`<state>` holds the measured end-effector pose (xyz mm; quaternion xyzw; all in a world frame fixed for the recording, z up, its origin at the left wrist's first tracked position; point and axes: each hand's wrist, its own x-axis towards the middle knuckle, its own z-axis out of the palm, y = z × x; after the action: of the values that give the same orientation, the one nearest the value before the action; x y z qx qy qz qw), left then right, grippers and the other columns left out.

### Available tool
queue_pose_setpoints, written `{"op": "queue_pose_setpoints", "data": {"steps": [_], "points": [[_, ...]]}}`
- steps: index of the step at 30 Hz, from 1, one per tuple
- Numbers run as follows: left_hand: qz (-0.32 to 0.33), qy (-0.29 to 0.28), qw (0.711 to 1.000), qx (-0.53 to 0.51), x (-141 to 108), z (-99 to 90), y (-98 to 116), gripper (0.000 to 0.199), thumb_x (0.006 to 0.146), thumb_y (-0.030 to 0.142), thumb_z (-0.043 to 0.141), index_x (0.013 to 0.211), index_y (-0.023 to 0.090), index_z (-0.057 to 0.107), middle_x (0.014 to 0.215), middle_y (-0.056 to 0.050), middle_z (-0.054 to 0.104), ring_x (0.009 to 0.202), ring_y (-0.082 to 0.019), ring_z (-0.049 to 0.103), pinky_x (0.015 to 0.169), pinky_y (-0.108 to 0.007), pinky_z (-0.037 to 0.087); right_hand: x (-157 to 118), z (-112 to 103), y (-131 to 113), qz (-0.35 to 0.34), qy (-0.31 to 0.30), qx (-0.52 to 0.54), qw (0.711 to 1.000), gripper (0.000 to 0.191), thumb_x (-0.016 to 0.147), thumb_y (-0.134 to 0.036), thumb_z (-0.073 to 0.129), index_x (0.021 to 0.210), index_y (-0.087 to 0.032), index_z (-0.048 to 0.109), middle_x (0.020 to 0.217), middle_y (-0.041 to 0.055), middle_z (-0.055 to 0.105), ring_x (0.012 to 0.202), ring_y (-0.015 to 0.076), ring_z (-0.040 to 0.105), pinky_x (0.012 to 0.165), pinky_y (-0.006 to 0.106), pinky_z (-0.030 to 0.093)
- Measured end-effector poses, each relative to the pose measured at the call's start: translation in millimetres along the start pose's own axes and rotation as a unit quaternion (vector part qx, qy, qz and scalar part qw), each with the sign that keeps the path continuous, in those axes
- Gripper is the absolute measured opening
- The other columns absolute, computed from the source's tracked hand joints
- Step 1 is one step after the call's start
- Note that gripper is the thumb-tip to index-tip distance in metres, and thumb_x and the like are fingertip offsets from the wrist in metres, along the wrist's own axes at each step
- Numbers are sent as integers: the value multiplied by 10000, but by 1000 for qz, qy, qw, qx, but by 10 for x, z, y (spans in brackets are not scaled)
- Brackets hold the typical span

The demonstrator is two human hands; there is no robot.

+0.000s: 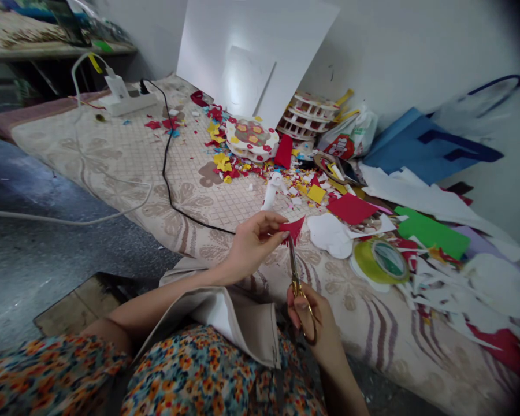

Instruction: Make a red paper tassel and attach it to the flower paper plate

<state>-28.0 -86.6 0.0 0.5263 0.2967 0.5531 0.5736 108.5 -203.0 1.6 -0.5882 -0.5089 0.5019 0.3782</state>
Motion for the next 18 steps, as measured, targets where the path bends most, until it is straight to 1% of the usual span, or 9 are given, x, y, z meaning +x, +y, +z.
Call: {"op": "queue_pose_setpoints", "data": {"steps": [7,18], "points": [[-16,-1,1000,-26,6,5,24,189,771,172,666,938,133,589,803,-20,653,717,-82,621,665,-187,502,8,-2,16,-12,10,-11,1000,538,789,-719,468,630,-205,449,406,-68,370,372,71,306,387,204,238],[-22,-4,999,-33,4,5,23,193,765,175,673,934,131,590,795,-16,650,720,-84,620,664,-190,497,10,1,75,-2,22,21,1000,505,784,-684,520,638,-202,470,393,-75,372,349,64,288,367,196,215]]}}
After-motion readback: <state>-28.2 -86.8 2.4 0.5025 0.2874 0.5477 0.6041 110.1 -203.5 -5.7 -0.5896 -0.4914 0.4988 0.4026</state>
